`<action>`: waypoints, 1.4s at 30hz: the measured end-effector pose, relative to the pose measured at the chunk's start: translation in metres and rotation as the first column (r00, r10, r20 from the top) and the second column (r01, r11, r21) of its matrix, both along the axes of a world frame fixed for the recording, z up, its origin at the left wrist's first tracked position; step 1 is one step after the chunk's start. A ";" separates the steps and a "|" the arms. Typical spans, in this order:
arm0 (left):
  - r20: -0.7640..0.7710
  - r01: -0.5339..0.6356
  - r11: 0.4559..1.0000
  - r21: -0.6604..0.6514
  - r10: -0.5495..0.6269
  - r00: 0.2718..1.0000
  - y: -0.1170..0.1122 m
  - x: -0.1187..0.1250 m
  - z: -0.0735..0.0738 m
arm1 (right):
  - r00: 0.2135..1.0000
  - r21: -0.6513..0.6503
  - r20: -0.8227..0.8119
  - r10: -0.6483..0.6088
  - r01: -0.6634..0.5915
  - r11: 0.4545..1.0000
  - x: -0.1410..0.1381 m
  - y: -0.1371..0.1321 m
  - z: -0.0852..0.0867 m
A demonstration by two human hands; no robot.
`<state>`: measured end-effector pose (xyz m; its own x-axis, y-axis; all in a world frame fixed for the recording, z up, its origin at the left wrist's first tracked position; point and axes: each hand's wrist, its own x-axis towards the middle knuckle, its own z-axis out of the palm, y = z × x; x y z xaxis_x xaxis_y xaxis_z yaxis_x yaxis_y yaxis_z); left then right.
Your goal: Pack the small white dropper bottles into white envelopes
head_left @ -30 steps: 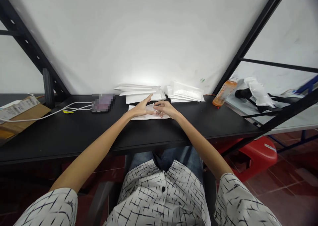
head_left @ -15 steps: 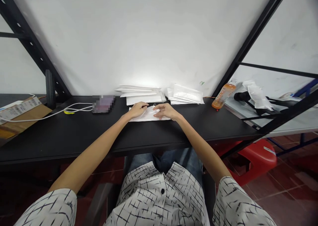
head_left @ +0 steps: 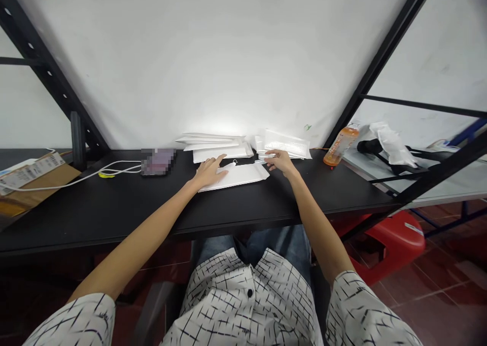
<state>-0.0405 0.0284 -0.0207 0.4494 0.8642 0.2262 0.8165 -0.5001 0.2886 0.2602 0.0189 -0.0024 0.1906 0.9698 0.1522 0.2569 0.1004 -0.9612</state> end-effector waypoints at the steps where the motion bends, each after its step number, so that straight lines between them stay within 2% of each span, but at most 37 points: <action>1: -0.012 -0.021 1.000 0.013 0.021 1.000 0.000 0.003 0.000 | 0.999 -0.001 0.031 -0.015 0.015 1.000 0.000 0.001 -0.001; 6: -0.042 -0.097 0.992 0.083 0.100 0.994 0.004 0.008 -0.003 | 0.992 0.012 0.094 -0.082 0.081 0.997 -0.004 0.002 -0.005; 10: 0.017 -0.128 0.987 0.095 0.127 0.992 0.007 0.000 -0.005 | 0.978 0.047 0.140 -0.154 0.149 0.988 0.001 0.002 -0.007; 14: 0.104 -0.150 0.962 0.229 0.129 0.986 0.007 -0.006 -0.004 | 0.974 0.068 0.149 -0.173 0.165 0.984 0.005 0.004 -0.009; 18: 0.134 0.015 0.945 0.327 -0.062 0.989 -0.002 0.004 0.001 | 0.980 0.089 0.137 -0.147 0.136 0.987 0.005 0.005 -0.010; 21: 0.084 0.175 0.946 0.272 -0.204 0.975 -0.012 0.017 0.002 | 0.951 0.052 0.269 -0.152 0.143 0.988 0.008 0.006 -0.012; 23: 0.023 0.259 0.946 0.195 -0.268 0.963 -0.017 0.023 0.001 | 0.887 0.039 0.425 -0.178 0.178 0.983 0.009 0.006 -0.014; 27: -0.107 0.293 0.953 0.071 -0.285 0.952 -0.022 0.026 -0.002 | 0.723 0.071 0.646 -0.245 0.262 0.962 0.009 0.005 -0.015; 31: -0.149 0.290 0.956 0.046 -0.280 0.948 -0.022 0.025 -0.001 | 0.681 0.082 0.687 -0.256 0.276 0.957 0.005 0.002 -0.011; 35: -0.149 0.288 0.955 0.072 -0.276 0.950 -0.019 0.024 0.001 | 0.687 0.145 0.655 -0.316 0.296 0.944 0.002 -0.003 -0.004; 37: -0.135 0.274 0.959 0.076 -0.263 0.955 -0.018 0.024 0.001 | 0.735 0.179 0.599 -0.319 0.265 0.948 0.000 -0.006 0.000; 39: -0.114 0.270 0.960 0.075 -0.261 0.959 -0.018 0.024 0.000 | 0.816 0.196 0.511 -0.271 0.196 0.961 -0.003 -0.008 0.002; 42: -0.117 0.270 0.959 0.082 -0.260 0.959 -0.018 0.024 -0.002 | 0.923 0.142 0.371 -0.100 0.050 0.989 -0.007 -0.009 0.003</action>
